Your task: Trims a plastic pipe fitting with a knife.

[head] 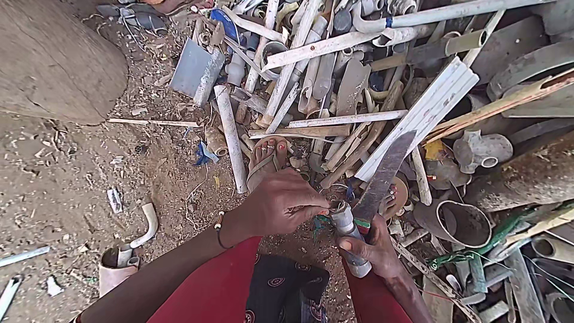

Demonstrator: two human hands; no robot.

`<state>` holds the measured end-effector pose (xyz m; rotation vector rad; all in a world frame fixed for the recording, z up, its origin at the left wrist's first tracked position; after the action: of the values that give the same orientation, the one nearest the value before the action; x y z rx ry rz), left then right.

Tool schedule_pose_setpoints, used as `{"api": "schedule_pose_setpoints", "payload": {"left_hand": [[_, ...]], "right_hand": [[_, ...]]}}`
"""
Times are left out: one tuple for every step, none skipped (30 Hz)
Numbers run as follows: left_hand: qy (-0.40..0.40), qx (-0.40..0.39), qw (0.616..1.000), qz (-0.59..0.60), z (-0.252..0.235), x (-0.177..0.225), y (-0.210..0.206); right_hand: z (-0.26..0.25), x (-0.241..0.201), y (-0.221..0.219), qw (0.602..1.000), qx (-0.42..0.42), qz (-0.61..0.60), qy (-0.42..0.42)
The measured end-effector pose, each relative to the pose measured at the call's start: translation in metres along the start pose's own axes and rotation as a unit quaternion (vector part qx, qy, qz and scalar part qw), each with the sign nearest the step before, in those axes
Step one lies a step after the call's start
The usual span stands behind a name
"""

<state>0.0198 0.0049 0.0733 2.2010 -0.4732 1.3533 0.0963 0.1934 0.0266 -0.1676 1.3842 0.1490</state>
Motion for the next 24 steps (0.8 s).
{"api": "schedule_pose_setpoints", "payload": {"left_hand": [[-0.010, -0.005, 1.000, -0.007, 0.000, 0.001, 0.000], [-0.019, -0.012, 1.000, -0.014, 0.001, 0.002, 0.000], [-0.027, -0.018, 0.999, -0.021, 0.001, 0.003, 0.000], [-0.036, -0.023, 0.998, -0.036, 0.002, 0.004, 0.000], [-0.053, -0.022, 0.996, -0.063, 0.003, 0.006, -0.001], [-0.075, -0.019, 0.992, -0.102, 0.003, 0.009, -0.002], [-0.099, -0.016, 0.985, -0.141, 0.004, 0.011, -0.003], [-0.118, -0.016, 0.977, -0.174, 0.005, 0.014, -0.003], [-0.132, -0.018, 0.971, -0.200, 0.006, 0.017, -0.004], [-0.141, -0.018, 0.965, -0.220, 0.007, 0.019, -0.003], [-0.145, -0.016, 0.961, -0.234, 0.008, 0.020, -0.003], [-0.142, -0.010, 0.959, -0.244, 0.009, 0.020, -0.003], [-0.134, -0.001, 0.959, -0.251, 0.009, 0.019, -0.002], [-0.125, 0.009, 0.959, -0.255, 0.009, 0.018, -0.002], [-0.115, 0.020, 0.960, -0.255, 0.008, 0.017, -0.002], [-0.099, 0.031, 0.963, -0.251, 0.008, 0.016, -0.001], [-0.071, 0.045, 0.968, -0.236, 0.007, 0.014, 0.001], [-0.033, 0.066, 0.975, -0.210, 0.006, 0.011, 0.003], [0.014, 0.096, 0.979, -0.177, 0.005, 0.006, 0.007], [0.061, 0.131, 0.980, -0.135, 0.005, 0.000, 0.012], [0.096, 0.159, 0.977, -0.102, 0.005, -0.006, 0.016], [0.115, 0.176, 0.974, -0.081, 0.006, -0.010, 0.018], [0.125, 0.182, 0.973, -0.073, 0.007, -0.012, 0.019], [0.133, 0.182, 0.972, -0.069, 0.007, -0.013, 0.019]], "right_hand": [[0.000, 0.000, 0.000, 1.000, -0.002, -0.004, 0.001], [-0.001, 0.000, -0.001, 1.000, -0.006, -0.004, 0.002], [-0.001, 0.000, -0.002, 1.000, -0.009, -0.002, 0.002], [-0.001, 0.000, -0.002, 1.000, -0.010, 0.004, 0.001], [-0.001, -0.001, -0.003, 1.000, -0.009, 0.015, -0.003], [-0.002, -0.002, -0.003, 1.000, -0.008, 0.029, -0.009], [-0.002, -0.003, -0.004, 0.999, -0.007, 0.043, -0.015], [-0.004, -0.003, -0.005, 0.998, -0.007, 0.052, -0.022], [-0.005, -0.002, -0.006, 0.998, -0.010, 0.058, -0.030], [-0.006, -0.002, -0.006, 0.997, -0.010, 0.058, -0.039], [-0.008, -0.001, -0.007, 0.997, -0.012, 0.060, -0.048], [-0.009, -0.002, -0.007, 0.996, -0.017, 0.062, -0.054], [-0.011, -0.003, -0.008, 0.996, -0.022, 0.063, -0.061], [-0.012, -0.003, -0.009, 0.995, -0.023, 0.067, -0.071], [-0.014, -0.003, -0.009, 0.994, -0.023, 0.067, -0.079], [-0.015, -0.004, -0.010, 0.994, -0.020, 0.064, -0.083], [-0.016, -0.005, -0.010, 0.995, -0.018, 0.055, -0.080], [-0.016, -0.006, -0.011, 0.997, -0.019, 0.040, -0.071], [-0.015, -0.007, -0.011, 0.998, -0.025, 0.018, -0.058], [-0.013, -0.008, -0.012, 0.998, -0.038, -0.003, -0.045], [-0.012, -0.009, -0.013, 0.998, -0.051, -0.010, -0.037], [-0.012, -0.009, -0.014, 0.998, -0.059, -0.009, -0.035], [-0.011, -0.008, -0.015, 0.997, -0.062, -0.010, -0.036], [-0.011, -0.006, -0.015, 0.997, -0.065, -0.014, -0.039]]}}
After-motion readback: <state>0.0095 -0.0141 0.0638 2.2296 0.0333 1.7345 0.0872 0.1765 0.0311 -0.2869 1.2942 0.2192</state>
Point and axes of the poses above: each hand's wrist, its own z-axis away from the middle knuckle, its own y-axis out of the back of the hand, x = y × z, the point moved 6 cm from there along -z, towards the middle knuckle, and after that the axes turned 14 degrees about z, right-handed, at the moved point
